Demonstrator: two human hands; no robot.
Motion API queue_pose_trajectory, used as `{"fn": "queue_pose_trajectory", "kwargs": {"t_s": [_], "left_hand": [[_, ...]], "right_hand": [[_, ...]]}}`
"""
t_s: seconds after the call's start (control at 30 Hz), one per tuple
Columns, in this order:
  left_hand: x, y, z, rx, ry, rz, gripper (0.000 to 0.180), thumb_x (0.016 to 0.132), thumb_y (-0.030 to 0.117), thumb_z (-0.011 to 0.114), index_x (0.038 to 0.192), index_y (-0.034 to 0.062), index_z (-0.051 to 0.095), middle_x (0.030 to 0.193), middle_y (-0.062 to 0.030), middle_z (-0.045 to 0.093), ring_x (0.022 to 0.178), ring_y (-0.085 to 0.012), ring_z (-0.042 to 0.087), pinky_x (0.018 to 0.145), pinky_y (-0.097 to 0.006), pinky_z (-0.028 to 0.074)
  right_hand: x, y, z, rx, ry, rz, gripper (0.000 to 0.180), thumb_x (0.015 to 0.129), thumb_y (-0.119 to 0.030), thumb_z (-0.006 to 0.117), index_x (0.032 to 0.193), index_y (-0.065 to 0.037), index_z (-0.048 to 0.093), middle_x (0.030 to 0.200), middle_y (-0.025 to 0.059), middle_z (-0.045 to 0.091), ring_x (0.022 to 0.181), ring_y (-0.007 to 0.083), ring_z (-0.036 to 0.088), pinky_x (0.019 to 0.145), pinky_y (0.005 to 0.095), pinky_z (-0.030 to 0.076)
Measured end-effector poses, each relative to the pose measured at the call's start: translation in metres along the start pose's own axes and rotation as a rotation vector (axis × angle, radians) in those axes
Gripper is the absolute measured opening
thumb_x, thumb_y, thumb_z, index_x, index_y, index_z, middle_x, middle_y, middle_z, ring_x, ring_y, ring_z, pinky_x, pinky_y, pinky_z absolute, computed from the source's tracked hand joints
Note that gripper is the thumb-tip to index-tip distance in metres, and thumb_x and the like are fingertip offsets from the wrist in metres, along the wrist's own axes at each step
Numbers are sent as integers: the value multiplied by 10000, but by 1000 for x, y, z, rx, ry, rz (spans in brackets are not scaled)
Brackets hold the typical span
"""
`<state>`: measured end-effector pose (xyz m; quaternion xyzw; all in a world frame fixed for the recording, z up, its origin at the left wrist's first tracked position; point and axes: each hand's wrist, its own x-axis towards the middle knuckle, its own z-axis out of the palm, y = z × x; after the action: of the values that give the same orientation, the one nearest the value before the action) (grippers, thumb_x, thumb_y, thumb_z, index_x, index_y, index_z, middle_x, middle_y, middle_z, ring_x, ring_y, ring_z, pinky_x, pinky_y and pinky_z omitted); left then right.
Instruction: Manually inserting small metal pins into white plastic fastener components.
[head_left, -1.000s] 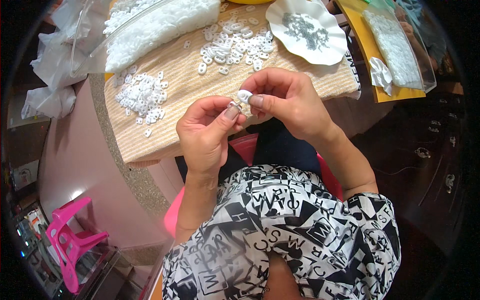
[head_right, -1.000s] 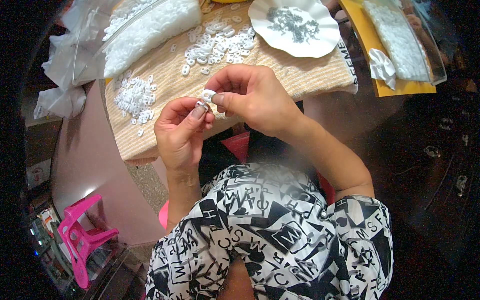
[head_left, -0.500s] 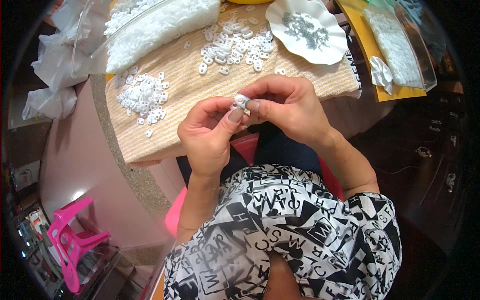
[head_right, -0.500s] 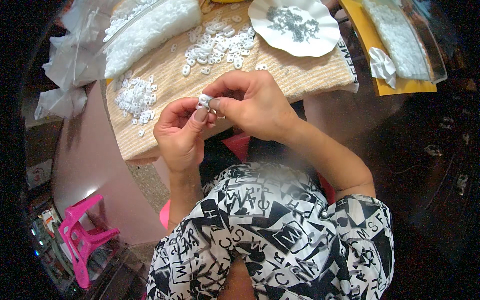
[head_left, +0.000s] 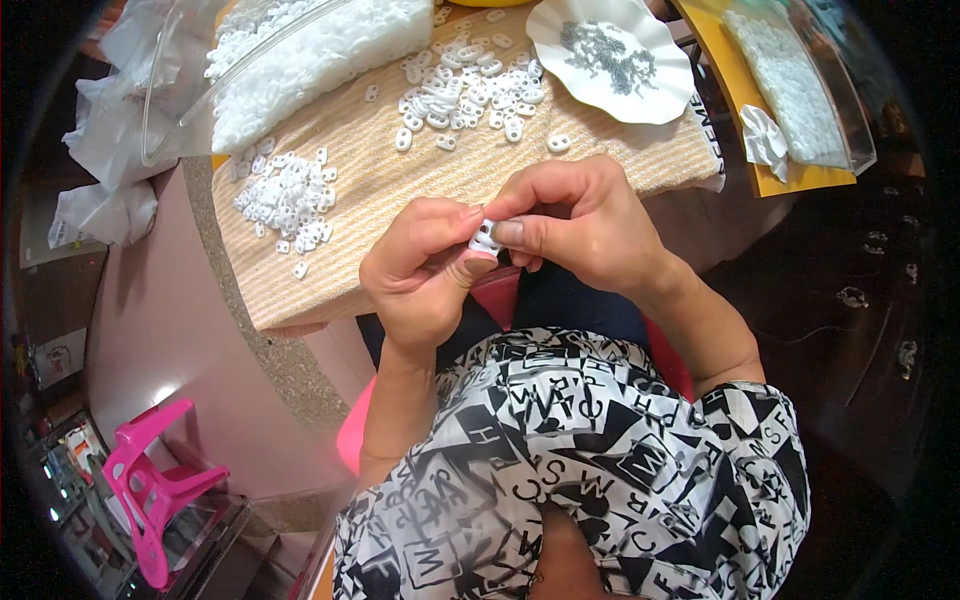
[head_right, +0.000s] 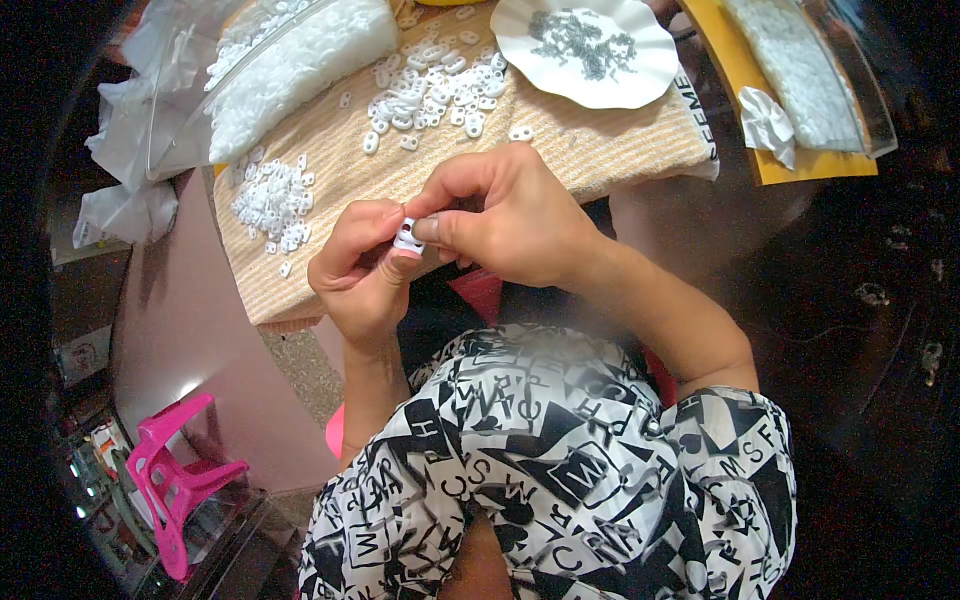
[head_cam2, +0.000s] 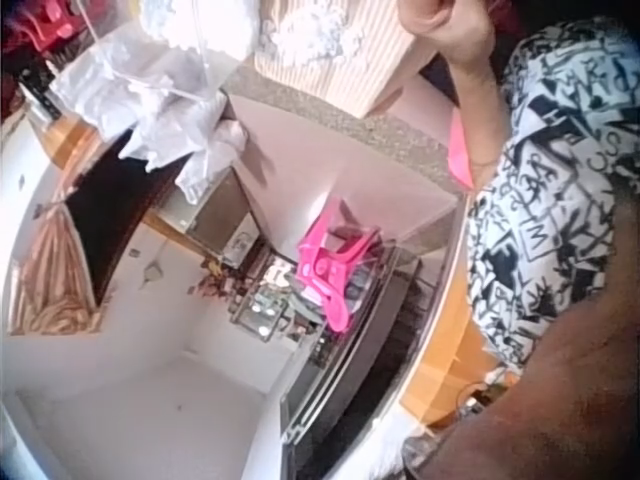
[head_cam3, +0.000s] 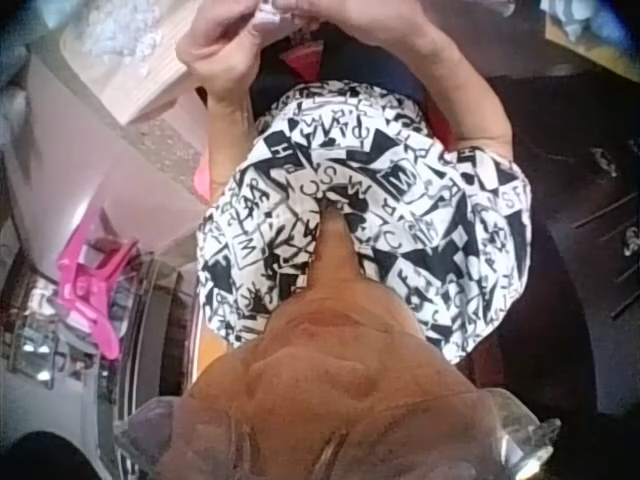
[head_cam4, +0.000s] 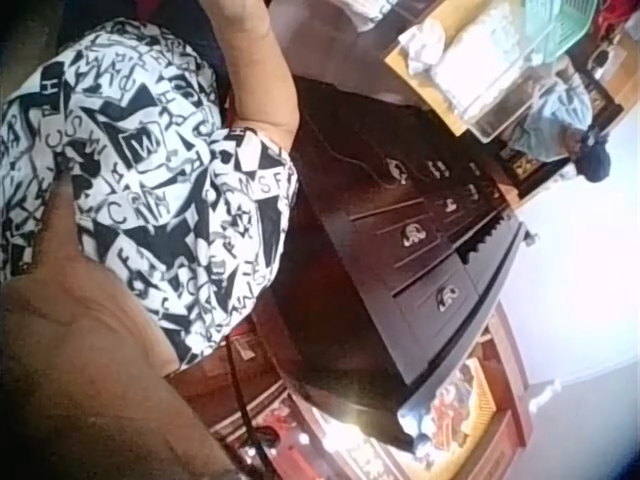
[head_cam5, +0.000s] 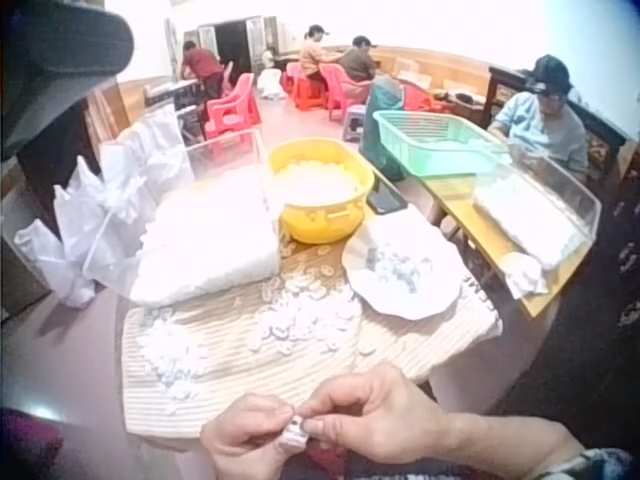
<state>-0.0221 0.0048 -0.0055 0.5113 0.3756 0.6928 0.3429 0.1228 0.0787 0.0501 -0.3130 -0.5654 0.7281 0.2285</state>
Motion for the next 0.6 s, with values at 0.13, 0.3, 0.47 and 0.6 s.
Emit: {"fn": "queue_pose_trajectory", "kwargs": {"t_s": [0.13,0.3,0.47,0.6], "left_hand": [[-1,1,3,15,25,2,224,686,50,705,862,-34,594,857,-117,568,739,-140,530,615,-210,426],[-3,-1,4,24,21,40,209,674,34,710,831,-30,587,838,-114,571,723,-143,532,607,-213,428],[-1,0,6,71,9,74,179,673,13,705,798,-28,584,799,-114,574,703,-151,541,595,-222,433],[-2,0,6,95,25,68,163,673,2,701,782,-27,582,786,-112,575,694,-151,544,594,-223,435]], "right_hand": [[-2,1,0,-30,-7,-34,84,752,17,609,828,49,599,711,52,585,584,79,549,511,185,451],[-2,-1,-2,-119,-45,-47,62,747,31,606,806,48,597,711,50,581,580,71,541,506,182,444],[-2,1,-3,-161,-55,-55,55,748,35,603,801,47,595,708,46,579,582,65,539,506,179,442],[-2,2,-2,-181,-46,-75,38,759,33,589,796,41,594,694,38,573,575,60,539,501,178,443]]}}
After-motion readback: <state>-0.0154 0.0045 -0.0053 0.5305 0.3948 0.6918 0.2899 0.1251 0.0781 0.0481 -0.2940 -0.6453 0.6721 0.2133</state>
